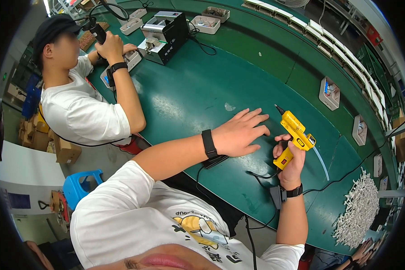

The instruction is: Applying hot glue to small plastic components and organizing them in a tray at an assembly station.

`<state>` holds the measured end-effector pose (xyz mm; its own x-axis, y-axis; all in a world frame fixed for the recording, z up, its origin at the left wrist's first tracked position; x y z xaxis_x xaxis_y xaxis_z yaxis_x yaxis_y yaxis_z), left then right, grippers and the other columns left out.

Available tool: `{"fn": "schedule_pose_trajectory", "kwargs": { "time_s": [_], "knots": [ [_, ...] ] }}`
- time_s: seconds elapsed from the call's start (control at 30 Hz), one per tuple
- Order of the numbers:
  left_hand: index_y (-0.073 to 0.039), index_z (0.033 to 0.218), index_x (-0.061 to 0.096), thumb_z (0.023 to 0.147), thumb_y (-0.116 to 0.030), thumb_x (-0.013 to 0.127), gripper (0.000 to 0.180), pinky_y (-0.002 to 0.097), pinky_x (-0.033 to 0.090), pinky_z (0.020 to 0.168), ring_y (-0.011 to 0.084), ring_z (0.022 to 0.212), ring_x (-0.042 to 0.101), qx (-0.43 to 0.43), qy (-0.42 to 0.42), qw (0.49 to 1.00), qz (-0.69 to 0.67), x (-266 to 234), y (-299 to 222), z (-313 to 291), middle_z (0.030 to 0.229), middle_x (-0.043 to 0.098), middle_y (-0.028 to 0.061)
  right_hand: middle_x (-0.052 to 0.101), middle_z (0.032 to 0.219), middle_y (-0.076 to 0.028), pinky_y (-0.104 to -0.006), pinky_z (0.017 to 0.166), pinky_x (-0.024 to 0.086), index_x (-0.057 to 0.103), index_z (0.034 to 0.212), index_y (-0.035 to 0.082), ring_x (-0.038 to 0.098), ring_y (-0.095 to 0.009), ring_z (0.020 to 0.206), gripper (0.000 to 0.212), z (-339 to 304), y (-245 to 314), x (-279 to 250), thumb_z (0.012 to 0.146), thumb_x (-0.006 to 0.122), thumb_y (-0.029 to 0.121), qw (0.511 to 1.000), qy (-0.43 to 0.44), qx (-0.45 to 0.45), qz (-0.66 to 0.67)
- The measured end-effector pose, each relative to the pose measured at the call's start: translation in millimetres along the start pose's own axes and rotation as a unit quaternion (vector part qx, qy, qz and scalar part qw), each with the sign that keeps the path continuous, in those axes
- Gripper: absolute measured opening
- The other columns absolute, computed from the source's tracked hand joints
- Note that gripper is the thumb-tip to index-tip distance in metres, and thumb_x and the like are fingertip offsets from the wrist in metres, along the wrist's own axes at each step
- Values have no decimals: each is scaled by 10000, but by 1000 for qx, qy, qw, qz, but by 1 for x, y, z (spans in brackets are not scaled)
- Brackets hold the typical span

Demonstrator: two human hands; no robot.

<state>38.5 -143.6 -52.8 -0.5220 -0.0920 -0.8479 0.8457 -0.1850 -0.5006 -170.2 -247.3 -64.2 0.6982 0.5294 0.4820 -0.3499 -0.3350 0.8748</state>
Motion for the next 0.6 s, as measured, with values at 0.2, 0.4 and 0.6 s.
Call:
{"fn": "schedule_pose_trajectory", "kwargs": {
  "time_s": [0.2, 0.4, 0.6],
  "knots": [
    [-112, 1233, 665, 930, -263, 756, 350, 557, 401, 1198, 403, 1467, 488, 29, -59, 998, 17, -6, 6, -1, 1483, 581, 198, 705, 1114, -143, -320, 639, 463, 618, 1150, 42, 552, -150, 692, 250, 2, -1, 4, 1003, 583, 241, 1000, -8, -3, 20],
    [-65, 1025, 713, 932, -213, 739, 177, 450, 550, 900, 277, 1030, 692, -64, -71, 989, -110, -35, 26, 13, 1061, 713, 119, 700, 1133, -141, -320, 644, 462, 619, 1157, 48, 551, -150, 695, 254, 8, -3, 9, 991, 580, 236, 997, -35, -3, 68],
    [-78, 908, 709, 925, -188, 698, 112, 431, 554, 750, 284, 818, 689, -116, -73, 984, -116, -33, 33, 16, 829, 699, 64, 694, 1152, -132, -325, 653, 467, 621, 1166, 50, 560, -153, 705, 262, 2, 0, 8, 982, 577, 230, 997, -27, 2, 75]
  ]
}}
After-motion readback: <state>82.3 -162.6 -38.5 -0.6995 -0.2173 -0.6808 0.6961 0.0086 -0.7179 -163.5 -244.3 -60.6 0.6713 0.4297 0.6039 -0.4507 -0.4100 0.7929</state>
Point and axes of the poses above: each hand's wrist, its own z-axis towards the middle knuckle, its own x-axis out of the palm, y = z × x, the point moved 1 cm from there along z, towards the middle knuckle
